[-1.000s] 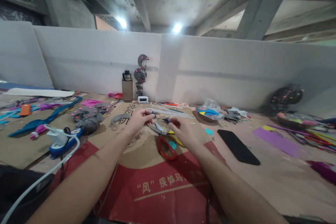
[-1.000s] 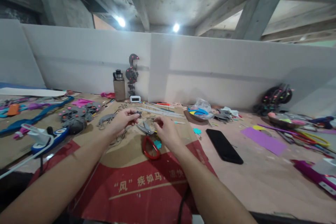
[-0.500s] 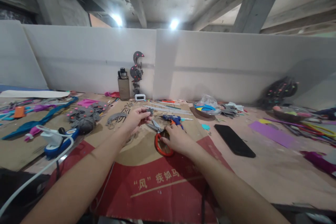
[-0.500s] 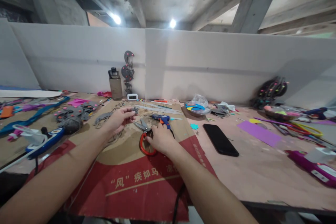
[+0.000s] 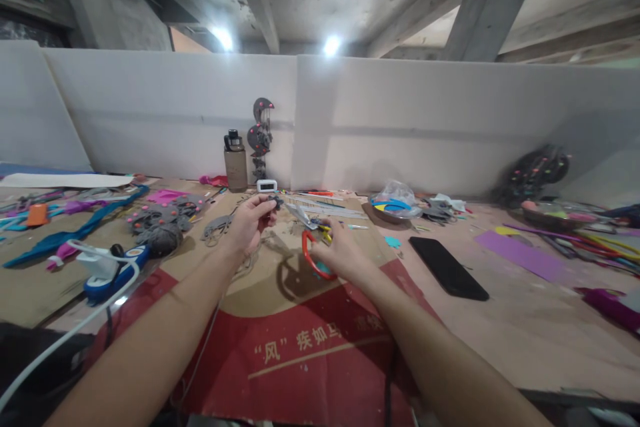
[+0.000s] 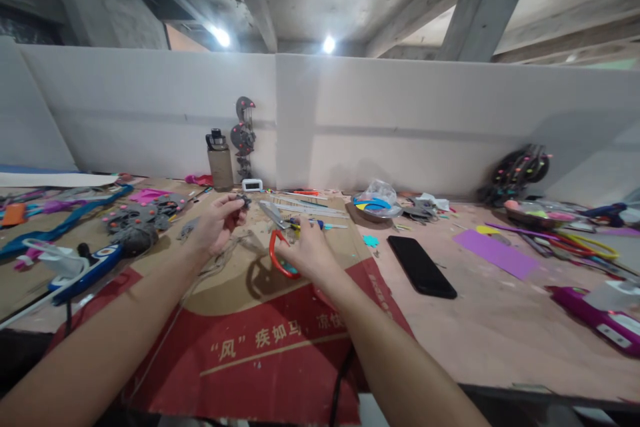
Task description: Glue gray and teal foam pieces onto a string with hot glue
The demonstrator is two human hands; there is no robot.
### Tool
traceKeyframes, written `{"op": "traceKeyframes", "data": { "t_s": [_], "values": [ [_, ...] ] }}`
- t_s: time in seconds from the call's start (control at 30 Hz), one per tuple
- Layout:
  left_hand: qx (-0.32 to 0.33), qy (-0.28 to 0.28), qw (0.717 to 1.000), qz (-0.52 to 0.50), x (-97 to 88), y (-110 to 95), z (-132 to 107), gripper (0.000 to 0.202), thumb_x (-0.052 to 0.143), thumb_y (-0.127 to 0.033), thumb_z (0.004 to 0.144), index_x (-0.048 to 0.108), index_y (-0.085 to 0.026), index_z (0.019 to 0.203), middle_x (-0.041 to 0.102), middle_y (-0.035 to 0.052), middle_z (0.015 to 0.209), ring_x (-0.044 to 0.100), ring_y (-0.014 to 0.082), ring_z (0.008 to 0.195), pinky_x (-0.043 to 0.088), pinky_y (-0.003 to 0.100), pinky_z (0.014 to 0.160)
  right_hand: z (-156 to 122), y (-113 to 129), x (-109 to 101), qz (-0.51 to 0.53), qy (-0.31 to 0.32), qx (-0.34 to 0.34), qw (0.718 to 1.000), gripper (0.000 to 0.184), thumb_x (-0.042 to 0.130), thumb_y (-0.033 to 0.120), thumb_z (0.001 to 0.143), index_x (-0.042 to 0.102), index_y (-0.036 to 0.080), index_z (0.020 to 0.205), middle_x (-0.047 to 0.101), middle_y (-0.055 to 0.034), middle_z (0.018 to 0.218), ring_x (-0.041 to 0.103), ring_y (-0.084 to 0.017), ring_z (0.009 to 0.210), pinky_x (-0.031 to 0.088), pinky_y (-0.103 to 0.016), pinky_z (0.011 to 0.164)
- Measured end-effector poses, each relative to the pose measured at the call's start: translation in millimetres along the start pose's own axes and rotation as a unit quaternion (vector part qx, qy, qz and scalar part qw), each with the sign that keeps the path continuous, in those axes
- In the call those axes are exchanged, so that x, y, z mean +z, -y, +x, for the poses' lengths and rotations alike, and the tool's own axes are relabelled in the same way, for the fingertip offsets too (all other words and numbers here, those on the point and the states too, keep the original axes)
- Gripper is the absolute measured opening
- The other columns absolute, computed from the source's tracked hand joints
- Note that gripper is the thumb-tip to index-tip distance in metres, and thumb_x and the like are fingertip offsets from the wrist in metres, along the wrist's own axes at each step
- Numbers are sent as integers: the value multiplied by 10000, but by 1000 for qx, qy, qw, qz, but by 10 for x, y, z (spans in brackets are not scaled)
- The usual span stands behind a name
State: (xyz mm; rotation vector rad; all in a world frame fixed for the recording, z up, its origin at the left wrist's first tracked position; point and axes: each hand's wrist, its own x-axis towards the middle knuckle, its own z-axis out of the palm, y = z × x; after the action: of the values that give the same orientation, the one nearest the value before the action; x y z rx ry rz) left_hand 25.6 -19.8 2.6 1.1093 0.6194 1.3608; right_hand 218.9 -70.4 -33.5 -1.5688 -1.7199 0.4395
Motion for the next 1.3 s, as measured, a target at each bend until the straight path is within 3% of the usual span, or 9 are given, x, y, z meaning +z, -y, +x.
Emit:
{"op": "traceKeyframes", "data": {
  "t_s": [0.07,0.17,0.23,0.33,0.53,0.7,0.87,1.07,1.3],
  "values": [
    [4,-1,1000,-8,5,-42,-11,216,708,-213,623,536,-154,739,627,-2,675,521,56,503,379,172,477,43,15,-39,191,11,46,980,471,509,410,708,480,204,1131,565,-42,840,541,-171,728,424,-287,639],
    [-17,6,1000,-2,20,-43,-34,217,689,-220,648,511,-158,756,658,27,721,549,71,523,409,183,489,62,73,-77,447,84,94,885,352,461,479,741,488,215,972,520,-13,747,522,-143,636,408,-258,550],
    [-32,13,999,7,35,-10,-46,213,682,-227,666,505,-161,764,662,30,726,559,74,532,431,185,502,38,116,-79,526,128,102,835,307,478,491,742,477,213,872,517,-16,744,513,-128,619,412,-248,534],
    [-48,12,999,12,56,45,-54,218,689,-224,668,518,-159,787,669,37,738,565,71,541,447,180,509,-27,154,-35,553,140,89,816,315,562,478,709,484,215,863,512,-3,715,470,-104,559,403,-232,494],
    [-50,20,998,11,70,59,-60,244,719,-228,644,541,-148,792,674,48,790,560,58,560,444,167,513,-102,111,97,440,67,0,895,441,641,323,700,491,243,1107,524,21,751,474,-91,570,443,-225,536],
    [-60,-5,998,14,82,72,-59,250,725,-225,611,517,-156,731,634,7,717,511,50,506,379,163,441,-139,87,86,194,-2,-121,973,561,527,184,735,460,255,1287,542,-59,1163,521,-189,1050,423,-347,941],
    [-43,-33,999,-3,81,120,-47,225,696,-185,594,487,-161,671,589,-22,637,478,47,472,363,166,433,-182,112,67,101,8,-109,989,673,501,115,697,390,250,1347,511,-80,1124,527,-173,918,476,-325,824],
    [-85,-81,993,8,96,192,-59,223,706,-163,582,504,-150,674,575,-19,626,488,44,490,391,160,463,-80,38,49,129,-63,-75,987,487,515,212,745,429,227,1224,502,-81,1103,517,-158,890,457,-322,831],
    [-11,-25,998,-55,200,132,-103,230,718,-144,603,526,-147,729,551,-33,666,482,40,536,362,159,480,-111,47,68,-8,-80,-113,990,533,593,347,740,432,203,1228,460,-105,1099,478,-217,964,426,-402,869]
  ]
}}
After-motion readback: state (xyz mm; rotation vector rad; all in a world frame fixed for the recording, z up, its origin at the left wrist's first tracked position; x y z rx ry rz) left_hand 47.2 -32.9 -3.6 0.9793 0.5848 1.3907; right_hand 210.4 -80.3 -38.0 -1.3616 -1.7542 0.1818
